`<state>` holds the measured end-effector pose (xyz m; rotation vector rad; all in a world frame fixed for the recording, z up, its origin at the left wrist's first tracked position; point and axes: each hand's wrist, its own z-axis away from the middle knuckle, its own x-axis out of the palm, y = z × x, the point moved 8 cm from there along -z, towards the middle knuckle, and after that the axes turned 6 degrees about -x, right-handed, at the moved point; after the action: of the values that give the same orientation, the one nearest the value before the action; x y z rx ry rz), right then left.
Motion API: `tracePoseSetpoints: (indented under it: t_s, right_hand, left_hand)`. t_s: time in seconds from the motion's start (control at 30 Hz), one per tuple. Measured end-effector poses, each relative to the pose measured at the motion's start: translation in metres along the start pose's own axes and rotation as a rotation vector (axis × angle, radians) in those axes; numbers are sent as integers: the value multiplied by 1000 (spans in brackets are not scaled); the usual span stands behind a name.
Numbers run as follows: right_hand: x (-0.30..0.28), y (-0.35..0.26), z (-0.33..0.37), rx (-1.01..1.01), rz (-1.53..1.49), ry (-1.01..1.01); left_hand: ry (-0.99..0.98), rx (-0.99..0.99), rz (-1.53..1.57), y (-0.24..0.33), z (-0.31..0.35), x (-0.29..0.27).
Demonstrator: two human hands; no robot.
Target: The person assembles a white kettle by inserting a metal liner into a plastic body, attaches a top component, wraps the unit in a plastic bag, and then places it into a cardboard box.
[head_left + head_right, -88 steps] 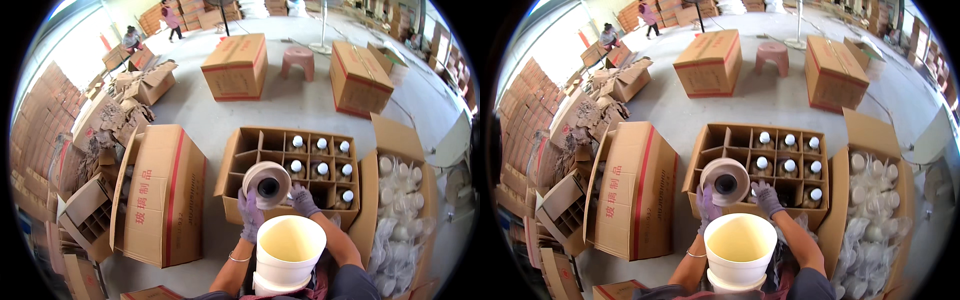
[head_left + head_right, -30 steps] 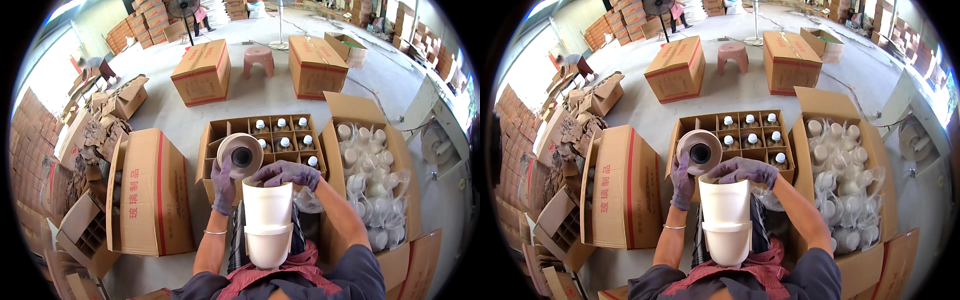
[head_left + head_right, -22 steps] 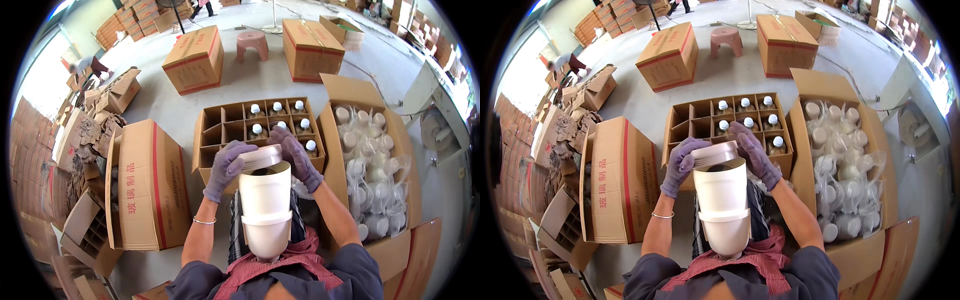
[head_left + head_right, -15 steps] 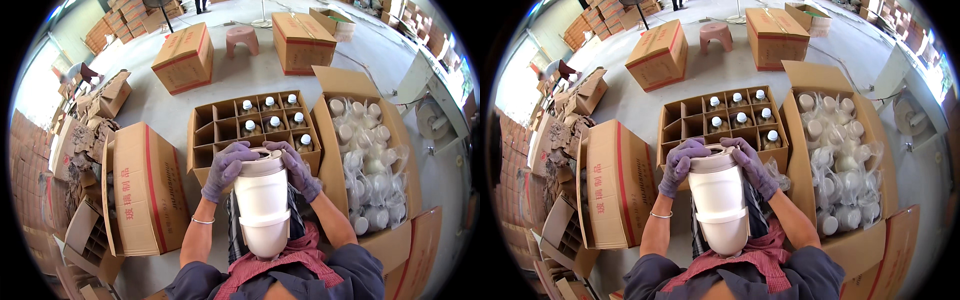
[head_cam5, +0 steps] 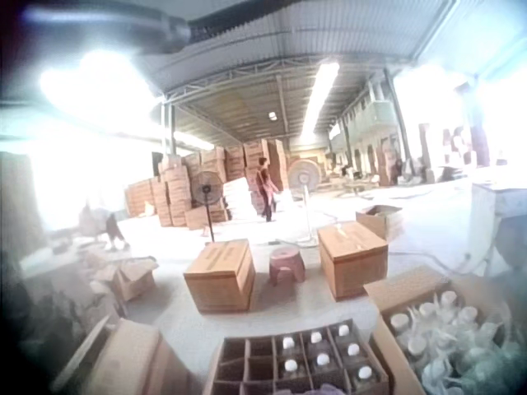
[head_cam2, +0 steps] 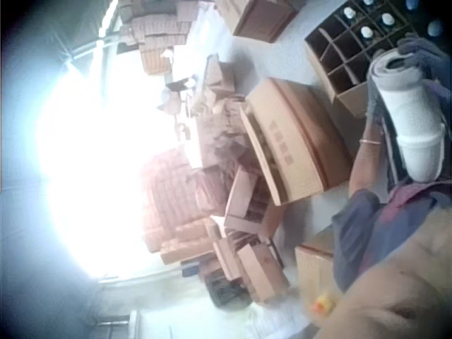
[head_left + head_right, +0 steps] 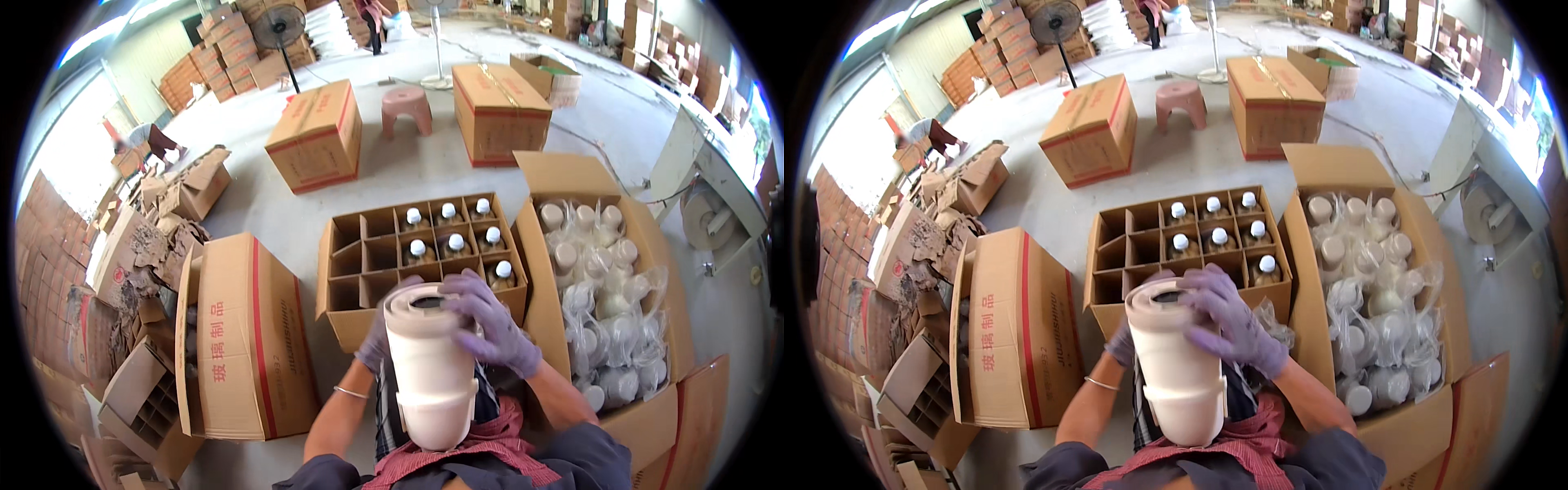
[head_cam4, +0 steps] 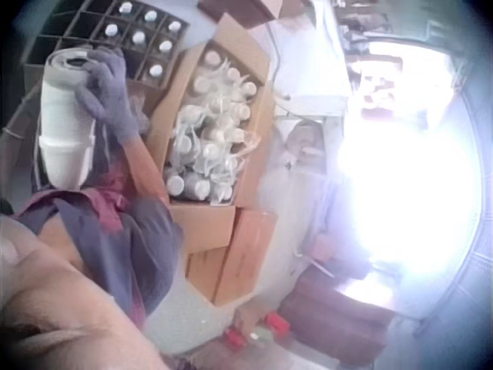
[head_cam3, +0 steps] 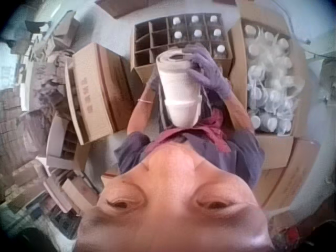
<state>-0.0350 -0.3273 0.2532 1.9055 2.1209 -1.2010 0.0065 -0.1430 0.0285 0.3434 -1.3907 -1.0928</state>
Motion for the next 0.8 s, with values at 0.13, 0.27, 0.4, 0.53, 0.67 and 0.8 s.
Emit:
tracePoseSetpoints:
  t_s: [0.13,0.27,0.4,0.53,0.67,0.8]
  right_hand:
    - [-28,-40,11,-115,-115,-46]
    - [-42,-36,35,154,251,-20]
    - [-36,-22,27,282,439,95]
    - [-16,-11,9,193,300,98]
    - [-28,20,38,423,-334,-8]
    - [2,36,26,453,15,-58]
  left_hand:
    - [-43,180,-599,-66,56,13]
    - [122,58,-777,-34,97,58]
    - [0,101,-862,-11,153,161]
    - [-194,92,-915,-27,155,203]
    - [155,10,-336,-4,183,132]
    - [24,246,-770,-21,161,183]
